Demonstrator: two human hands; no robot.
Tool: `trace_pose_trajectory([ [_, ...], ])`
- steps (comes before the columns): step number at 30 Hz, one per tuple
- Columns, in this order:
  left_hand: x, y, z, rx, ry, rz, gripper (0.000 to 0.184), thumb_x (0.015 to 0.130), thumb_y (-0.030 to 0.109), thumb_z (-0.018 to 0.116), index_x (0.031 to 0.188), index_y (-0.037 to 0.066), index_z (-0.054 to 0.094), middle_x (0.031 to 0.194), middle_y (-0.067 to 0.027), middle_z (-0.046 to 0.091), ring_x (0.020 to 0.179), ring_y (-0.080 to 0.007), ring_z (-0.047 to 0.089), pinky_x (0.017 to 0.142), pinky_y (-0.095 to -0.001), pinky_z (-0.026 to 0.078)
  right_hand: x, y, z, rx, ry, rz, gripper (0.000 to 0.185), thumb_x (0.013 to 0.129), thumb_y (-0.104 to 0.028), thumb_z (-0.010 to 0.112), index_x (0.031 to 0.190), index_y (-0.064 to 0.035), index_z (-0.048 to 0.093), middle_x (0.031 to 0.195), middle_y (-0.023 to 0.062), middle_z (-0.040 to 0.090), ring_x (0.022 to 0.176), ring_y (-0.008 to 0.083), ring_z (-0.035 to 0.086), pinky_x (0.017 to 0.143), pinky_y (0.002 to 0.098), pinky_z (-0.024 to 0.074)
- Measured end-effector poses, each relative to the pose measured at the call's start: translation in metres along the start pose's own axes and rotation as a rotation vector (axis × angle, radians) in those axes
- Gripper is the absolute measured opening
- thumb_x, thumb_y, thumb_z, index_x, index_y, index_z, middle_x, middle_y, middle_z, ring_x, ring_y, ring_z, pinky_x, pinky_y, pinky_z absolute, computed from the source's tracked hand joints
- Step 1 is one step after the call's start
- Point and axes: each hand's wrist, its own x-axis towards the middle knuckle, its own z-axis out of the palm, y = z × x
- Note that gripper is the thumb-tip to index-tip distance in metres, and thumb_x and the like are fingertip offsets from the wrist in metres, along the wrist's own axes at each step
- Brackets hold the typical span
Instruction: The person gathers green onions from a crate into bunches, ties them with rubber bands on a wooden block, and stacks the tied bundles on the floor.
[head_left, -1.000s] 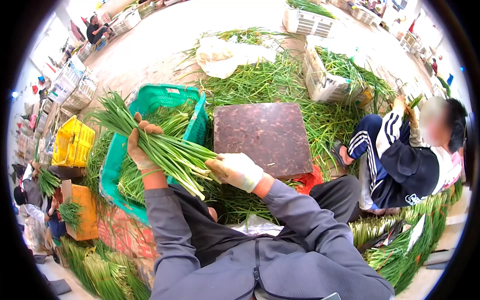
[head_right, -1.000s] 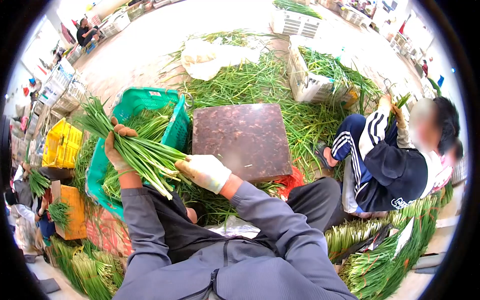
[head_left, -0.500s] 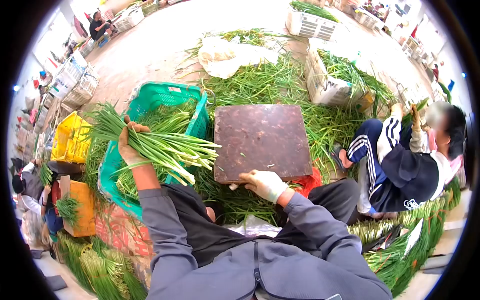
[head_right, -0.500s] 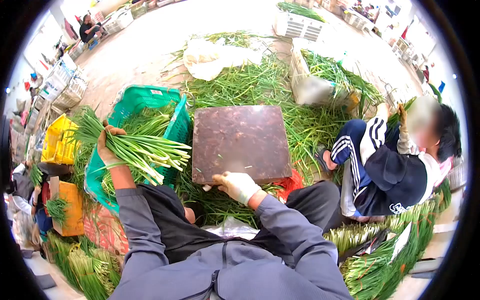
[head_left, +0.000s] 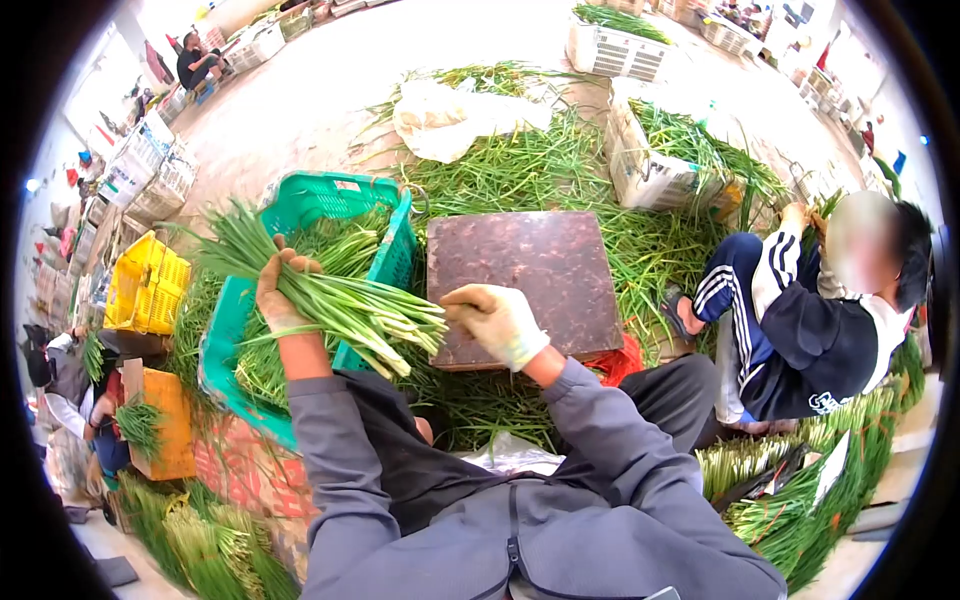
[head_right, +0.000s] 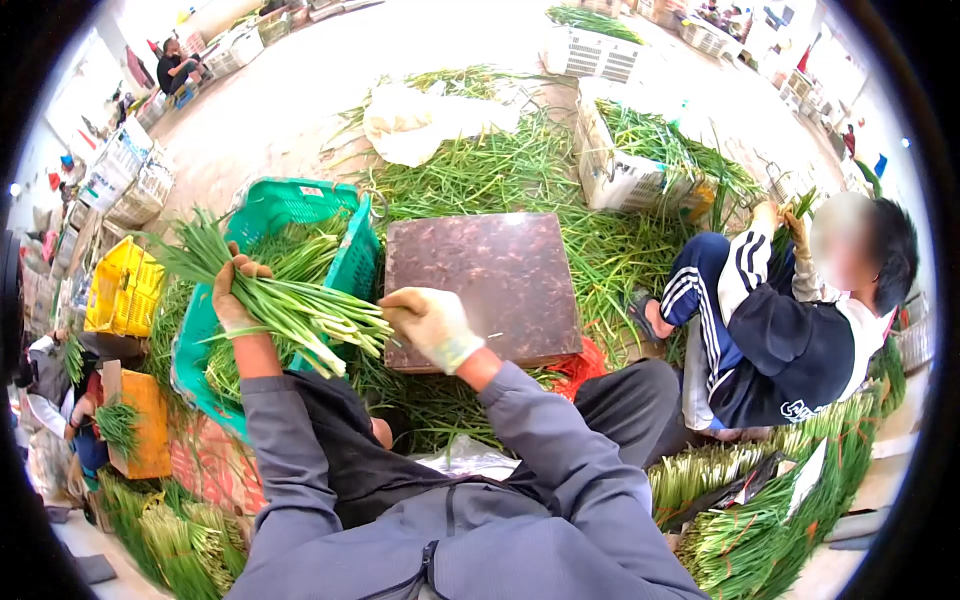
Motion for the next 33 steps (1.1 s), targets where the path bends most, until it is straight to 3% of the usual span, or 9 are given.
trace_pose_trajectory([
  [4, 0.011, 0.004, -0.012, -0.156, -0.075, -0.046, 0.037, 0.090, 0.012, 0.066, 0.125, 0.004, 0.059, 0.088, -0.0076, 0.070, 0.072, -0.0203, 0.065, 0.070, -0.0340, 0.054, 0.001, 0.018, -0.004, -0.364, 0.056, -0.453, 0.024, 0.084, -0.017, 0.074, 0.104, -0.0047, 0.071, 0.092, 0.0122, 0.072, 0.081, 0.0260, 0.070, 0.076, 0.0349, 0.0555],
  [10, 0.006, -0.005, 0.001, -0.107, -0.006, -0.037, 0.032, 0.091, 0.013, 0.064, 0.121, 0.004, 0.060, 0.090, -0.0072, 0.070, 0.075, -0.0209, 0.066, 0.074, -0.0383, 0.055, 0.017, 0.019, 0.027, -0.370, -0.138, -0.356, 0.024, 0.085, -0.020, 0.072, 0.104, -0.0049, 0.071, 0.087, 0.0155, 0.070, 0.081, 0.0293, 0.069, 0.076, 0.0373, 0.0542],
  [12, 0.005, -0.006, 0.003, -0.059, 0.022, 0.006, 0.030, 0.092, 0.014, 0.063, 0.120, 0.004, 0.061, 0.091, -0.0059, 0.070, 0.076, -0.0208, 0.066, 0.074, -0.0387, 0.055, 0.016, 0.011, 0.020, -0.062, -0.218, 0.032, 0.022, 0.087, -0.020, 0.068, 0.101, -0.0038, 0.071, 0.087, 0.0163, 0.070, 0.080, 0.0281, 0.069, 0.074, 0.0355, 0.0538],
  [17, 0.012, -0.008, -0.008, 0.143, 0.200, 0.028, 0.024, 0.093, 0.013, 0.060, 0.115, 0.003, 0.062, 0.088, -0.0062, 0.067, 0.073, -0.0212, 0.065, 0.066, -0.0424, 0.055, 0.002, 0.039, 0.001, -0.398, -0.089, -0.187, 0.020, 0.090, -0.020, 0.065, 0.102, -0.0046, 0.070, 0.089, 0.0163, 0.070, 0.083, 0.0310, 0.069, 0.076, 0.0371, 0.0534],
  [19, 0.015, 0.003, -0.008, 0.161, 0.332, 0.045, 0.016, 0.095, 0.014, 0.058, 0.106, 0.003, 0.062, 0.086, -0.0069, 0.066, 0.073, -0.0221, 0.064, 0.067, -0.0427, 0.055, -0.011, 0.071, -0.016, -0.311, -0.034, -0.096, 0.015, 0.090, -0.015, 0.067, 0.099, -0.0036, 0.069, 0.075, 0.0109, 0.066, 0.063, 0.0137, 0.062, 0.061, 0.0306, 0.0512],
  [20, 0.018, 0.006, -0.008, 0.151, 0.336, 0.057, 0.016, 0.095, 0.014, 0.058, 0.106, 0.003, 0.062, 0.086, -0.0069, 0.066, 0.073, -0.0221, 0.064, 0.067, -0.0427, 0.055, -0.019, 0.075, -0.028, -0.446, -0.107, 0.082, 0.020, 0.088, -0.015, 0.065, 0.105, -0.0065, 0.071, 0.100, 0.0174, 0.071, 0.094, 0.0327, 0.068, 0.082, 0.0377, 0.0531],
  [23, 0.019, 0.004, -0.007, 0.203, 0.483, 0.051, 0.013, 0.096, 0.016, 0.056, 0.094, 0.004, 0.060, 0.083, -0.0093, 0.064, 0.075, -0.0240, 0.062, 0.071, -0.0407, 0.053, -0.031, 0.085, -0.042, -0.756, -0.411, 0.065, 0.021, 0.086, -0.013, 0.066, 0.105, -0.0081, 0.071, 0.100, 0.0167, 0.070, 0.093, 0.0351, 0.067, 0.081, 0.0398, 0.0535],
  [29, 0.010, -0.028, 0.006, 0.291, 0.475, -0.083, 0.017, 0.095, 0.019, 0.055, 0.090, 0.004, 0.060, 0.080, -0.0127, 0.063, 0.070, -0.0281, 0.060, 0.068, -0.0431, 0.051, -0.007, -0.015, 0.004, -0.659, 0.034, -0.694, 0.022, 0.082, -0.010, 0.072, 0.103, -0.0128, 0.072, 0.097, 0.0093, 0.068, 0.082, 0.0302, 0.067, 0.072, 0.0371, 0.0551],
  [33, 0.007, -0.048, 0.007, 0.294, 0.426, -0.178, 0.016, 0.095, 0.016, 0.055, 0.086, 0.003, 0.060, 0.079, -0.0131, 0.062, 0.070, -0.0287, 0.059, 0.067, -0.0463, 0.052, 0.025, -0.020, 0.032, -1.032, 0.002, -0.637, 0.016, 0.083, -0.014, 0.064, 0.097, -0.0125, 0.070, 0.093, 0.0085, 0.065, 0.085, 0.0285, 0.065, 0.072, 0.0391, 0.0548],
])
